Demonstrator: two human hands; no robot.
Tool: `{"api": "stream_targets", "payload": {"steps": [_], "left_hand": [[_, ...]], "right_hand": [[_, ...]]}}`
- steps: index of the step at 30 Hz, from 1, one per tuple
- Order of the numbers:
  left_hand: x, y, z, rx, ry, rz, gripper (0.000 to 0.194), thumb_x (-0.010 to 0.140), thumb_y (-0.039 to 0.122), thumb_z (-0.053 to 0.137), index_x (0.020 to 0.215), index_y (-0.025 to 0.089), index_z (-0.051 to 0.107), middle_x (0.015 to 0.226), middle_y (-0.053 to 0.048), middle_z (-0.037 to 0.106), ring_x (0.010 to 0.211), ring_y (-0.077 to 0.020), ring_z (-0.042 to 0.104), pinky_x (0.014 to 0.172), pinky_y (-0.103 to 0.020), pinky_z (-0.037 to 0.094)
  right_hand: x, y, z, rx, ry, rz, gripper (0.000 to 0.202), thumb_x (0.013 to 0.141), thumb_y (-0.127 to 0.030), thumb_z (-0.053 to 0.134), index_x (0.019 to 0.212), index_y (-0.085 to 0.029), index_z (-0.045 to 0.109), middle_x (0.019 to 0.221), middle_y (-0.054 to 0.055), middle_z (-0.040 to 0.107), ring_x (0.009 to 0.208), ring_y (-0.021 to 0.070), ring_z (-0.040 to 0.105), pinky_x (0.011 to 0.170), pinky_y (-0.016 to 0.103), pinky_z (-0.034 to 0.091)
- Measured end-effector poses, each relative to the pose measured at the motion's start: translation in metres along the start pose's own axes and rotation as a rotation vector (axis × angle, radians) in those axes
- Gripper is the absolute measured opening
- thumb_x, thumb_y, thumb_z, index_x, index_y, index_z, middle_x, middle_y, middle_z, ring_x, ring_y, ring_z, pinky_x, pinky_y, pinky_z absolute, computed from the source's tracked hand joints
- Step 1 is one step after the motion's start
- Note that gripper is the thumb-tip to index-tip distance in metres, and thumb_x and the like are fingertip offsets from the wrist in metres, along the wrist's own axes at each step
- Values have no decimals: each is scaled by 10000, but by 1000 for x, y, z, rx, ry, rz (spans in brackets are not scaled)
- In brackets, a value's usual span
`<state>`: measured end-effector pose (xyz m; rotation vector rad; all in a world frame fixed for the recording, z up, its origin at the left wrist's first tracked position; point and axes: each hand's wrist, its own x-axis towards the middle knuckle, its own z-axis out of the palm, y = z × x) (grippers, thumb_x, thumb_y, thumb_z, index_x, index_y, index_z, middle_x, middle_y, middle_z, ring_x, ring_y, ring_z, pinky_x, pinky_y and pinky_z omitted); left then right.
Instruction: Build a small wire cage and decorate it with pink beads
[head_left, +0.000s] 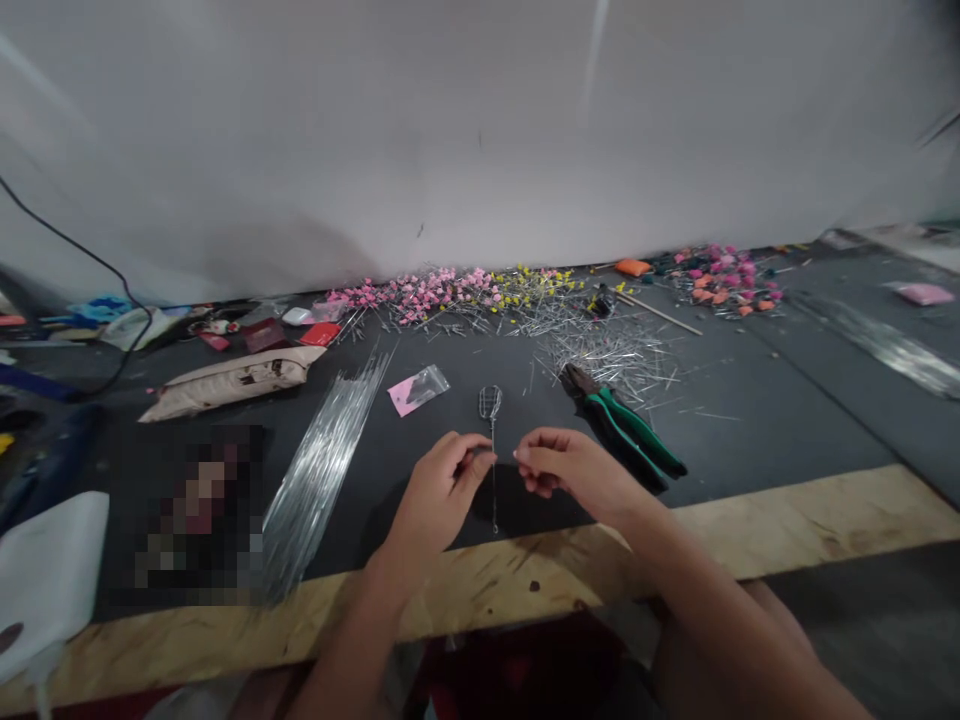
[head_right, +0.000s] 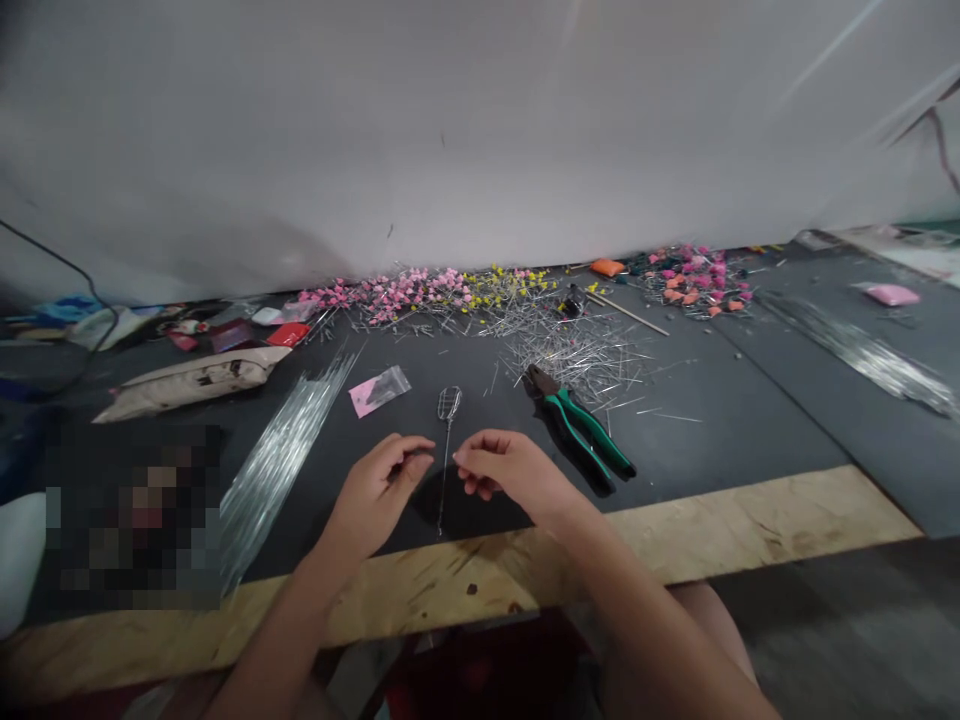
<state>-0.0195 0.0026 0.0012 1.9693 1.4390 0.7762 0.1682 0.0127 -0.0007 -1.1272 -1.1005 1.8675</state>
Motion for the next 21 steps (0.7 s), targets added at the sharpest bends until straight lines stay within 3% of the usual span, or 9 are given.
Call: {"api": "stream_targets", "payload": {"steps": [3, 8, 12, 17, 21], "left_hand": [[0, -5, 0, 146, -93, 7, 258, 905, 279, 369, 1087, 224, 543, 898, -28, 537, 780, -149, 540, 694, -290, 423], [-2, -10, 6, 315, -228, 117, 344, 895, 166, 334, 1179, 237, 515, 878, -39, 499, 788, -160, 530, 702, -306, 425], [-2, -11, 10, 348, -234, 147, 298, 884, 155, 366, 1078, 227, 580, 866, -38, 497, 804, -165, 524, 706, -303, 425], [-2, -11, 6, 242, -234, 117, 262, 885, 161, 377, 988, 220, 611, 885, -31, 509, 808, -153, 530, 720, -296, 421], [-1, -6, -1, 80, -128, 26, 241, 876, 234, 443, 1072, 264, 579, 852, -5, 501, 739, -126, 519, 660, -263, 421]], "right_hand": [[6, -2, -4, -48, 87, -61, 157, 701, -298, 637, 675, -159, 566, 611, -24, 573, 524, 78, 509, 488, 218, 366], [21, -2, -8, -207, 178, -159, 143, 689, -250, 630, 787, -168, 565, 607, -40, 559, 544, 84, 508, 521, 224, 404], [27, 2, -10, -325, 134, -160, 217, 746, -260, 561, 941, -178, 607, 744, -5, 601, 627, 98, 540, 578, 238, 438], [26, 4, -9, -397, 102, -168, 179, 755, -293, 561, 878, -180, 624, 698, -18, 582, 596, 94, 523, 567, 230, 431], [22, 6, -5, -325, 22, -168, 181, 740, -327, 601, 828, -169, 601, 649, -29, 559, 576, 92, 510, 561, 228, 422]]}}
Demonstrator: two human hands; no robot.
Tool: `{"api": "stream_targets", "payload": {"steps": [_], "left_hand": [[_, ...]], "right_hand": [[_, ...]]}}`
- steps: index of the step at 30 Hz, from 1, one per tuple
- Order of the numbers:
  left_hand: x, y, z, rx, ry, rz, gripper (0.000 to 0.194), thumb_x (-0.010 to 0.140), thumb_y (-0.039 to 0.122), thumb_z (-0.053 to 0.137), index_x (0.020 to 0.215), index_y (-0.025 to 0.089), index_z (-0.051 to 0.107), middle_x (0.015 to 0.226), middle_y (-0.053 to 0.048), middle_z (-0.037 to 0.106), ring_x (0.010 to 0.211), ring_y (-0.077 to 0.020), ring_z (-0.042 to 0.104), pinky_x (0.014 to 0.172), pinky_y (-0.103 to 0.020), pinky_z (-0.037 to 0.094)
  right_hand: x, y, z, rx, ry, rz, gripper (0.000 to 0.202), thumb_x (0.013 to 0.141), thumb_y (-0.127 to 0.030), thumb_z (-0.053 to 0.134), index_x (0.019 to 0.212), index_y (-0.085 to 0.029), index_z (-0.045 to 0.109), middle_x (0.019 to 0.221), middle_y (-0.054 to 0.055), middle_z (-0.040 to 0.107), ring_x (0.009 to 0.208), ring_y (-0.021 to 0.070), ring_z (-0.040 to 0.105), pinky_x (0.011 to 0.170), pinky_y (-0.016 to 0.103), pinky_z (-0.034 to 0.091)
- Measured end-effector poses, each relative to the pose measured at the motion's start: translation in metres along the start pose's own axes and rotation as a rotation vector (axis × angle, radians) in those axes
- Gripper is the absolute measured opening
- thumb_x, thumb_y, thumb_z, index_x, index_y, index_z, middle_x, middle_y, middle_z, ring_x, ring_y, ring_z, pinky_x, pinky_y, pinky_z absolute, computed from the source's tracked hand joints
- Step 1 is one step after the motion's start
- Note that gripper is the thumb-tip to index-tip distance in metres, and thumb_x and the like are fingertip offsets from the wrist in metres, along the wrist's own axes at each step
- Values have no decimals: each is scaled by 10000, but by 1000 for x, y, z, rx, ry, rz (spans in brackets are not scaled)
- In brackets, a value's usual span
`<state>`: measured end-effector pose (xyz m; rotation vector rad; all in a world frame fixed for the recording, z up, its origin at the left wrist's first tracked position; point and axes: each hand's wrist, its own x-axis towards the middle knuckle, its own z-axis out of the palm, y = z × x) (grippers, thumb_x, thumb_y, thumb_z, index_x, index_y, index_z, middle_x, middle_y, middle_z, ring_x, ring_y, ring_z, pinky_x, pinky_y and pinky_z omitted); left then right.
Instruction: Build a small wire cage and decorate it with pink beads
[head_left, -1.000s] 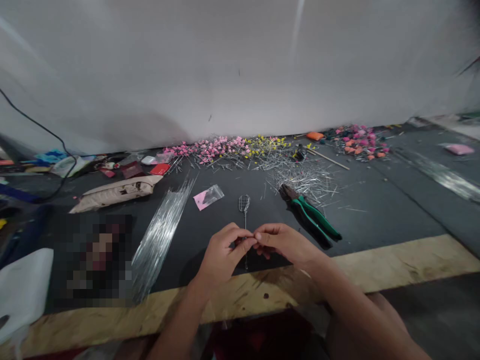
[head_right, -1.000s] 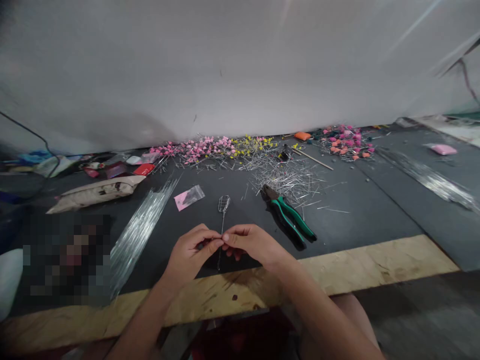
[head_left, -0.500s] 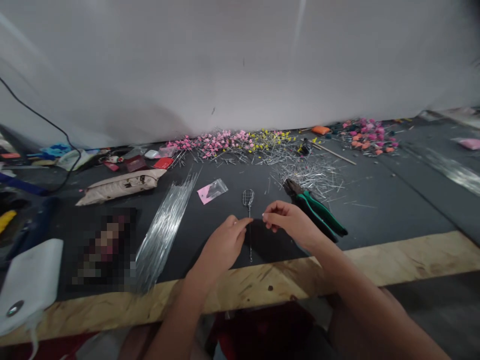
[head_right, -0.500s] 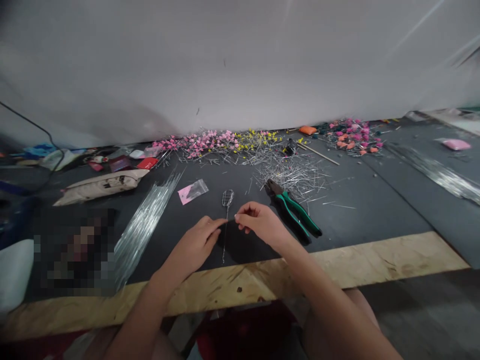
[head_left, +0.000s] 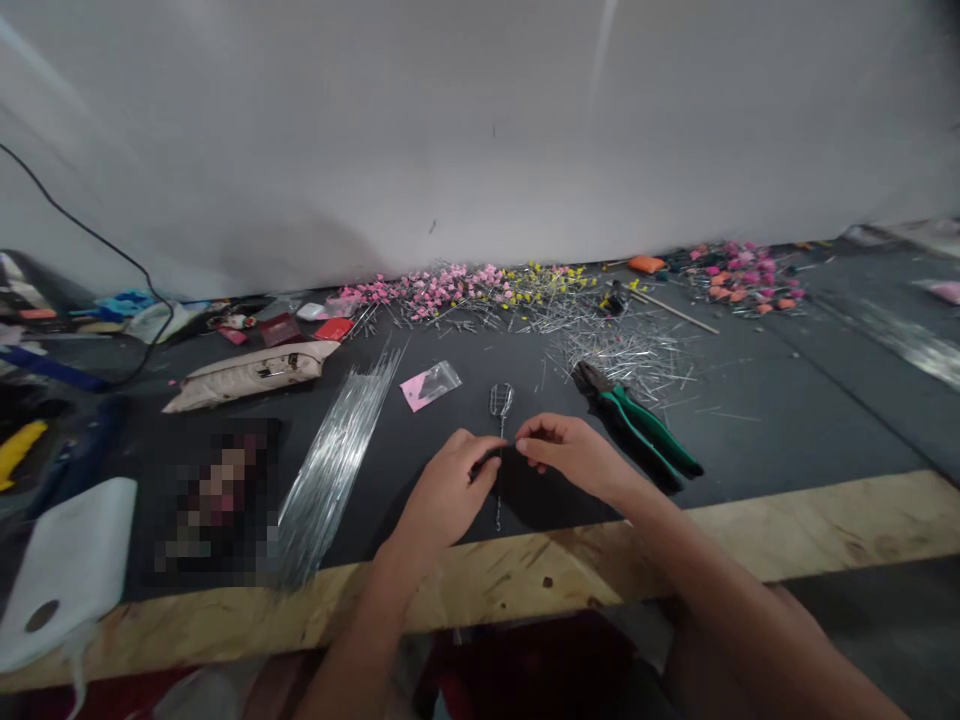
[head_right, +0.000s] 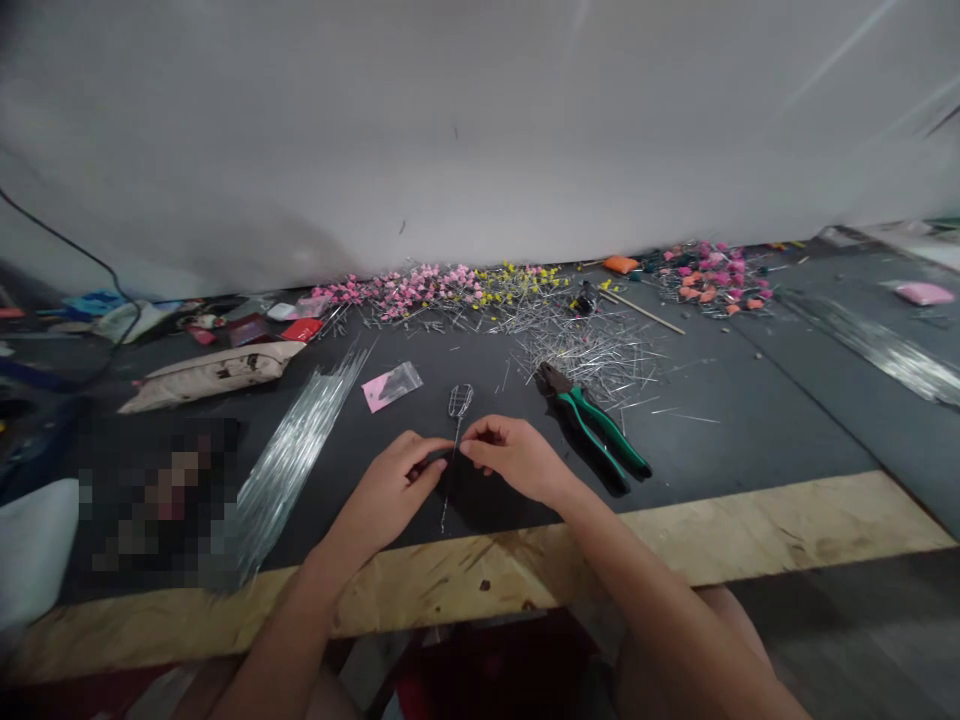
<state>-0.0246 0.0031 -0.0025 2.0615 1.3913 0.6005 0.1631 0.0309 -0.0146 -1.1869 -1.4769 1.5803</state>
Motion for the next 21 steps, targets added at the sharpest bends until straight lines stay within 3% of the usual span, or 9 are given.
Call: {"api": "stream_targets", "payload": {"steps": [4, 10, 17, 21], "left_hand": [[1, 6, -2, -85, 59, 32, 256, 820, 273, 558, 1072, 303, 591, 805, 17, 487, 701, -111, 493, 626, -235, 407], [4, 6, -2, -106, 137, 28, 172, 854, 303, 505, 926, 263, 655, 766, 10, 518, 717, -115, 522, 647, -239, 414], [30, -13, -24, -75, 181, -79, 221, 850, 326, 471, 907, 218, 655, 863, -27, 626, 817, -165, 571, 742, -295, 423], [43, -24, -27, -224, 137, -247, 310, 822, 424, 468, 884, 181, 651, 723, -17, 624, 646, -144, 557, 602, -260, 416]], "right_hand": [[-4, 0, 7, 106, -84, 13, 210, 744, -372, 610, 778, -164, 599, 635, -29, 557, 553, 84, 499, 558, 228, 413], [-2, -1, 13, 178, -112, 50, 284, 769, -437, 571, 775, -159, 626, 648, -7, 565, 575, 96, 510, 556, 239, 413], [19, 2, -8, -179, 162, -47, 280, 763, -363, 566, 967, -183, 629, 785, 12, 624, 682, 123, 552, 620, 251, 438], [31, 13, -11, -349, 303, -74, 257, 767, -314, 549, 983, -193, 620, 864, 21, 657, 745, 141, 585, 688, 267, 453]]}}
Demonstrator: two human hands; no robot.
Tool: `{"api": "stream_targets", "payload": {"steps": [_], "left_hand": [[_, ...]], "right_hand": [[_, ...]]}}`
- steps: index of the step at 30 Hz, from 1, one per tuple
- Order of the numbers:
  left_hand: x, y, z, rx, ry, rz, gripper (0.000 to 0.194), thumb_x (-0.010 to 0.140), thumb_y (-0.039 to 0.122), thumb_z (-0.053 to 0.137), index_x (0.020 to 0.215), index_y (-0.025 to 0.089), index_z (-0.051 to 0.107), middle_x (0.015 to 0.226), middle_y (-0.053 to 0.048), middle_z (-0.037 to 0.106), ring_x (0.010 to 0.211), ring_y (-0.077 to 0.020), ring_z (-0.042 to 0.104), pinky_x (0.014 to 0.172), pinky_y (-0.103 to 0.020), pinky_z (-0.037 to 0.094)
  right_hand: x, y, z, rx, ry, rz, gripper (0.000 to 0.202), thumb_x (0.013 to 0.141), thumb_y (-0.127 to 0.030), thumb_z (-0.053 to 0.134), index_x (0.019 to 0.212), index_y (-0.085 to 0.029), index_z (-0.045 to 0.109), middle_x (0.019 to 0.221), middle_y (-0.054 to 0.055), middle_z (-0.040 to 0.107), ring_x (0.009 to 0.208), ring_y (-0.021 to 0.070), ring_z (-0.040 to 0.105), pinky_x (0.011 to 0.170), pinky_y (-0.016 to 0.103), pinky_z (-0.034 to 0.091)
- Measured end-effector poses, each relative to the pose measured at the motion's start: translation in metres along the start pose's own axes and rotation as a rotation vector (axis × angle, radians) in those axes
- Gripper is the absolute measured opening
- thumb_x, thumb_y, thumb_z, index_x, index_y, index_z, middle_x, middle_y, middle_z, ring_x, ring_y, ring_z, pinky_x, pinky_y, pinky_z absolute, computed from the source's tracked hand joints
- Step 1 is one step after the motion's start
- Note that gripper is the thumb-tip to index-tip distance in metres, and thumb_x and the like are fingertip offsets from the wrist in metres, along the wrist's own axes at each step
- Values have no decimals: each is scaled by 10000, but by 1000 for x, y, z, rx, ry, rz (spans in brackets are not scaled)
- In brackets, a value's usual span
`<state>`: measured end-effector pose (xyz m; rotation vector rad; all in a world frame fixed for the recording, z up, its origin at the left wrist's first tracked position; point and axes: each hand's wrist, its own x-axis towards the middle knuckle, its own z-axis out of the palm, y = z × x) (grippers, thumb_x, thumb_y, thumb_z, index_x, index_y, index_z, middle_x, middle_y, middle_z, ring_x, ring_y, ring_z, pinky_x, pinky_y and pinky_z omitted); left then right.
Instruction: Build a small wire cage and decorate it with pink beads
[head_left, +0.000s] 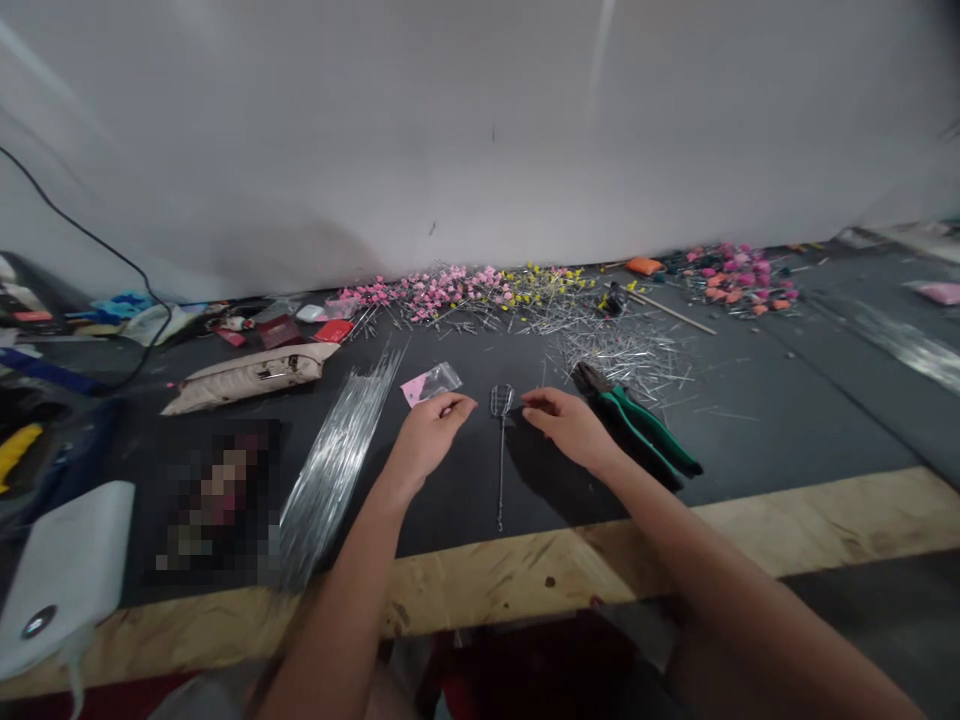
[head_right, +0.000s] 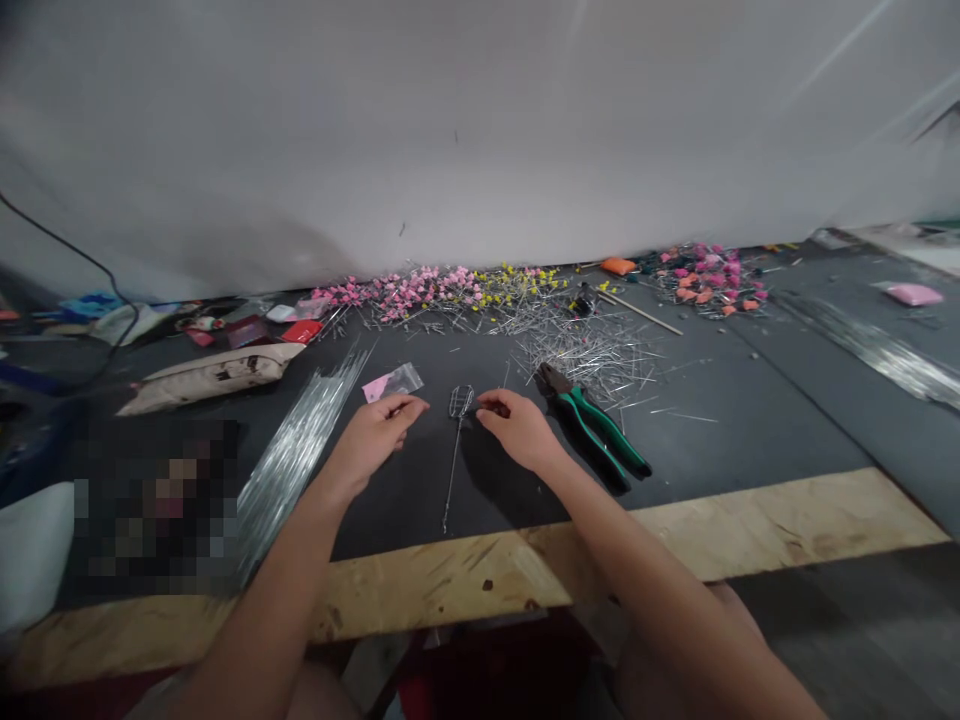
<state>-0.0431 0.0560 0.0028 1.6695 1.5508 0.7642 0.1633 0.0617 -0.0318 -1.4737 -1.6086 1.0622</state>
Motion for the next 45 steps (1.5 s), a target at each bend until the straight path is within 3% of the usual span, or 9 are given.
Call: {"api": "stream_targets", "payload": {"steps": [3, 6, 9, 13, 21, 26, 32, 40, 45], "left_hand": [[2, -3, 1, -74, -44, -59, 362, 795, 478, 479, 895, 171, 642, 644, 5, 576, 518, -109, 488, 507, -233, 372], [0, -3, 1, -46, -97, 6, 314, 775, 448, 518, 883, 185, 650, 707, -1, 607, 571, -115, 506, 541, -235, 375], [0, -2, 2, 55, -125, 84, 249, 759, 392, 550, 857, 192, 664, 756, -11, 639, 661, -142, 539, 604, -253, 385], [1, -3, 5, 113, -115, 129, 219, 761, 357, 556, 859, 195, 666, 806, -16, 654, 725, -157, 560, 657, -266, 393], [0, 0, 8, 158, -100, 99, 234, 789, 358, 522, 874, 196, 668, 719, -6, 617, 654, -144, 536, 610, -265, 387], [-3, 1, 12, 2, -128, 60, 232, 782, 356, 535, 892, 189, 654, 688, -3, 592, 587, -118, 500, 544, -244, 383], [-5, 0, 16, -156, -141, -27, 262, 768, 347, 555, 950, 170, 623, 672, 7, 573, 511, -87, 461, 488, -222, 368], [-2, -6, 16, 233, -90, 182, 170, 791, 295, 547, 859, 210, 677, 819, -26, 656, 751, -164, 575, 704, -293, 419], [-6, -8, 16, 406, -158, 252, 168, 797, 313, 554, 877, 233, 677, 858, -39, 611, 804, -181, 575, 741, -314, 420]], "right_hand": [[11, 3, 7, -61, 80, 10, 257, 773, -297, 540, 999, -200, 612, 927, 35, 656, 816, 159, 591, 750, 283, 442], [25, 1, 12, -136, 139, 35, 282, 767, -335, 562, 1018, -217, 610, 961, 50, 649, 867, 192, 582, 778, 312, 417], [38, -4, 15, -194, 133, 50, 294, 697, -408, 645, 934, -233, 648, 957, 62, 635, 876, 221, 570, 755, 317, 397], [48, -7, 17, -193, 85, 53, 194, 636, -352, 702, 776, -223, 662, 867, 47, 619, 798, 192, 564, 681, 283, 388], [41, 2, 2, 108, -77, 82, 259, 679, -370, 643, 847, -197, 547, 571, -52, 500, 474, 89, 457, 377, 190, 316], [27, 2, -10, 290, -117, 72, 269, 706, -383, 618, 881, -199, 531, 583, -59, 504, 476, 73, 479, 381, 171, 361], [29, 5, -2, 319, -110, 74, 234, 690, -311, 643, 851, -176, 539, 587, -41, 540, 448, 76, 495, 345, 174, 394], [32, 9, 2, 281, -61, 53, 205, 730, -310, 612, 868, -177, 540, 606, -30, 563, 412, 70, 496, 288, 156, 377], [34, 13, 4, 267, -74, 44, 203, 737, -323, 604, 871, -181, 551, 573, -48, 556, 328, 43, 428, 268, 154, 349]]}}
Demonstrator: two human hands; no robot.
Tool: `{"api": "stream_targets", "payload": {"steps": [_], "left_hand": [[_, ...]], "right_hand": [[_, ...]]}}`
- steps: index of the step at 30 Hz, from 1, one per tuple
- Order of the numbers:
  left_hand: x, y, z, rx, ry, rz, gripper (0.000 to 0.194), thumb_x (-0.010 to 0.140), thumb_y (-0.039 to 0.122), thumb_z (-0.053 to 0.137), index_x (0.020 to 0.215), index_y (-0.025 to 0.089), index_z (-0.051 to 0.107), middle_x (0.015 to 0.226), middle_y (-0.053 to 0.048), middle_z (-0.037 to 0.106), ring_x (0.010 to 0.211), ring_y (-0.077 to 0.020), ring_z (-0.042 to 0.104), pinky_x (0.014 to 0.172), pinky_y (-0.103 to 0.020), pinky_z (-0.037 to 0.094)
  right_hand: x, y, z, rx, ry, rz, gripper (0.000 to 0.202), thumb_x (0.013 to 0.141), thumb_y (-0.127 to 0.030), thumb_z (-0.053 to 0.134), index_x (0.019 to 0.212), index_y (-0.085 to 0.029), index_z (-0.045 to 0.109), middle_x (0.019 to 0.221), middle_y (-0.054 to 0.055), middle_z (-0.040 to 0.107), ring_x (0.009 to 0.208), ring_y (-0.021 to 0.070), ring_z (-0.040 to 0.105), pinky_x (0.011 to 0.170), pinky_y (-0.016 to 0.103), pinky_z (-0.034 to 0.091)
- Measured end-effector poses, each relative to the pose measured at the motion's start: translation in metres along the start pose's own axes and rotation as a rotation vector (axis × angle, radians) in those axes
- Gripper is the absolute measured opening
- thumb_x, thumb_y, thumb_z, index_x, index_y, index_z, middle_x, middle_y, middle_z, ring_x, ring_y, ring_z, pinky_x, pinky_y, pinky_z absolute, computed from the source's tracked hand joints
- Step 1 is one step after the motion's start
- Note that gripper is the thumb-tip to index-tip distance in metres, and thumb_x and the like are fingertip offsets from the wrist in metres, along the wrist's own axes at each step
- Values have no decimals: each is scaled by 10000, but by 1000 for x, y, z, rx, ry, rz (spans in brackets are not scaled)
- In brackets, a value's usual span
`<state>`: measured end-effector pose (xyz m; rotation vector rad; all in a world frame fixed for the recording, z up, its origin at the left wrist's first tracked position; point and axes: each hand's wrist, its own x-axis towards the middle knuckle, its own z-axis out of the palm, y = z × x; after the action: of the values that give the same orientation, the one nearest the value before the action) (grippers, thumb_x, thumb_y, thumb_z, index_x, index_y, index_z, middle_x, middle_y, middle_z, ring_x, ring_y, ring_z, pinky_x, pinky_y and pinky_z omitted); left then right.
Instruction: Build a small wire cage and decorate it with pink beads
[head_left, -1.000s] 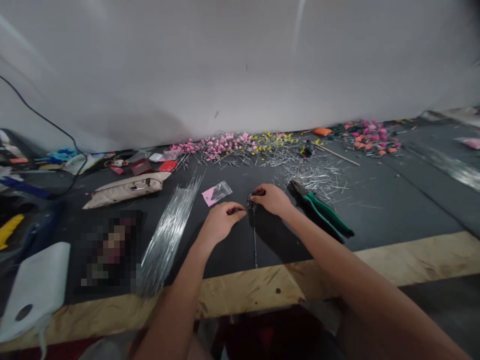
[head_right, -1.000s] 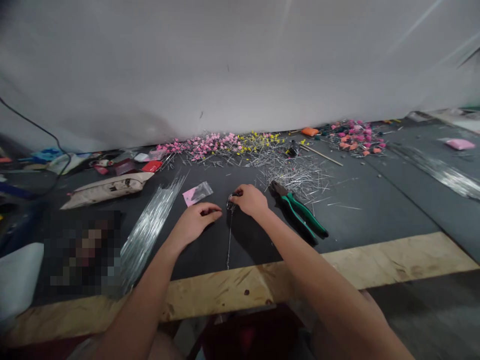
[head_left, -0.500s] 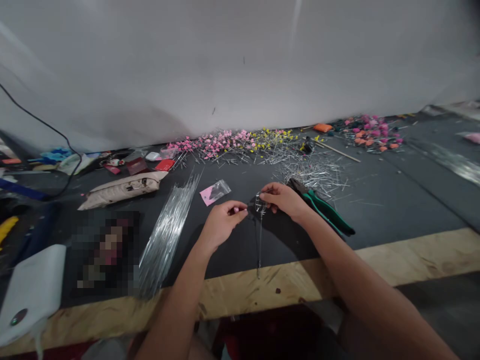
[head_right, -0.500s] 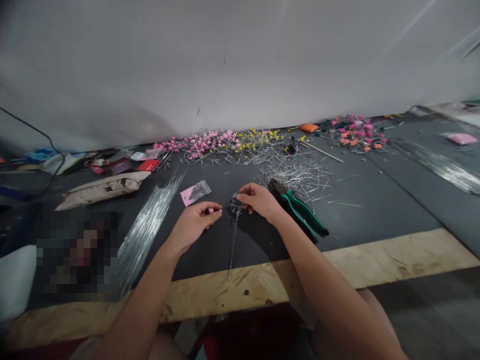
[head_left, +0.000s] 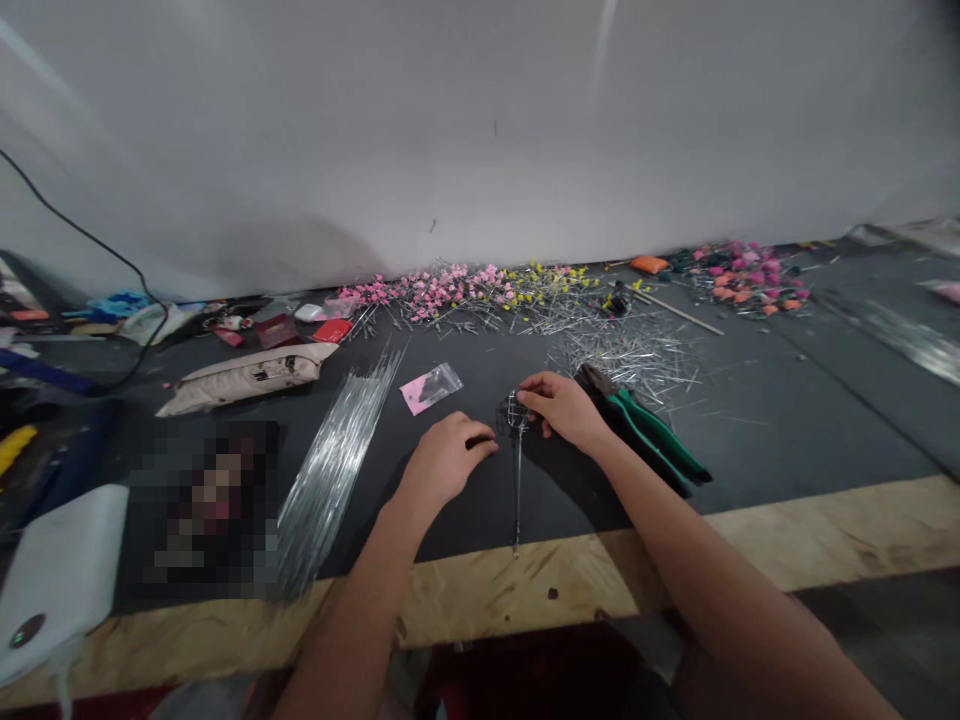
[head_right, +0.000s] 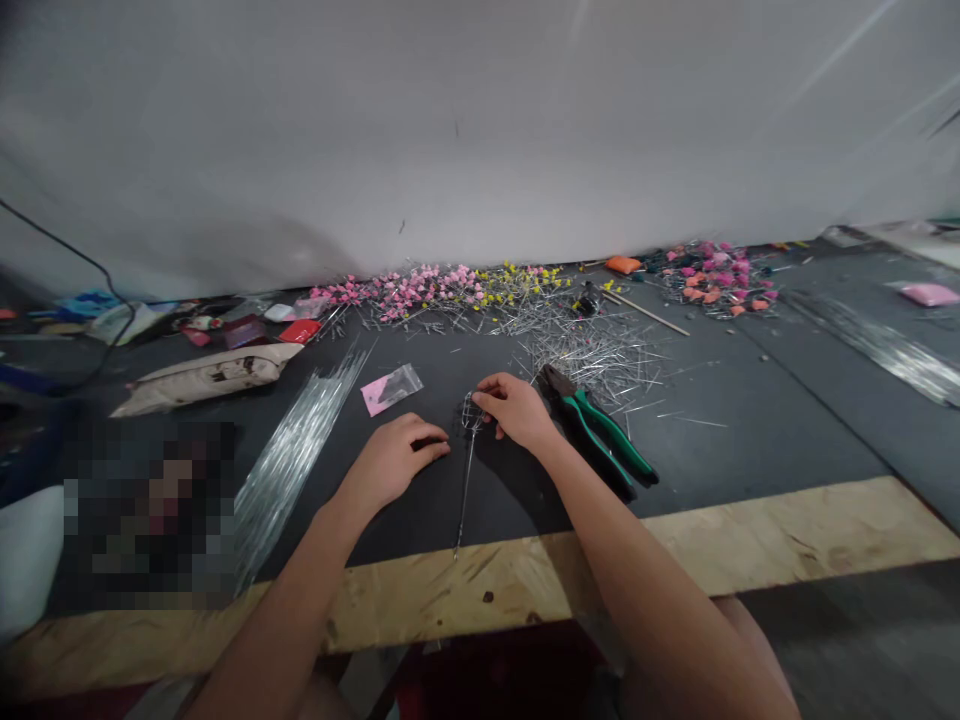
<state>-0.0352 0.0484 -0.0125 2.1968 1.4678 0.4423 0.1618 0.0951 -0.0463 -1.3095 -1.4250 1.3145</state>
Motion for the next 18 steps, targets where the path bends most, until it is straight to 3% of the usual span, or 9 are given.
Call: {"api": "stream_targets", "payload": {"steps": [6, 10, 18], "left_hand": [[-7, -3, -7, -51, -25, 6, 271, 734, 291, 634, 994, 218, 614, 923, -39, 575, 848, -186, 558, 749, -312, 434], [-8, -3, -9, -58, -22, -8, 226, 763, 261, 590, 982, 212, 616, 918, -39, 570, 825, -175, 550, 745, -310, 432], [-5, -2, 1, 45, 20, -6, 294, 829, 240, 495, 1110, 198, 569, 900, -52, 574, 813, -180, 557, 735, -312, 424]], "right_hand": [[-1, 1, 1, 4, 3, -14, 202, 730, -330, 601, 868, -190, 554, 632, -34, 569, 395, 62, 480, 289, 161, 384], [-2, 1, 2, 8, 16, -20, 201, 726, -321, 602, 867, -187, 551, 631, -33, 557, 403, 68, 481, 286, 167, 387], [-10, 2, 3, 8, 146, -38, 204, 738, -330, 594, 873, -187, 537, 686, -13, 570, 453, 78, 526, 317, 165, 402]]}}
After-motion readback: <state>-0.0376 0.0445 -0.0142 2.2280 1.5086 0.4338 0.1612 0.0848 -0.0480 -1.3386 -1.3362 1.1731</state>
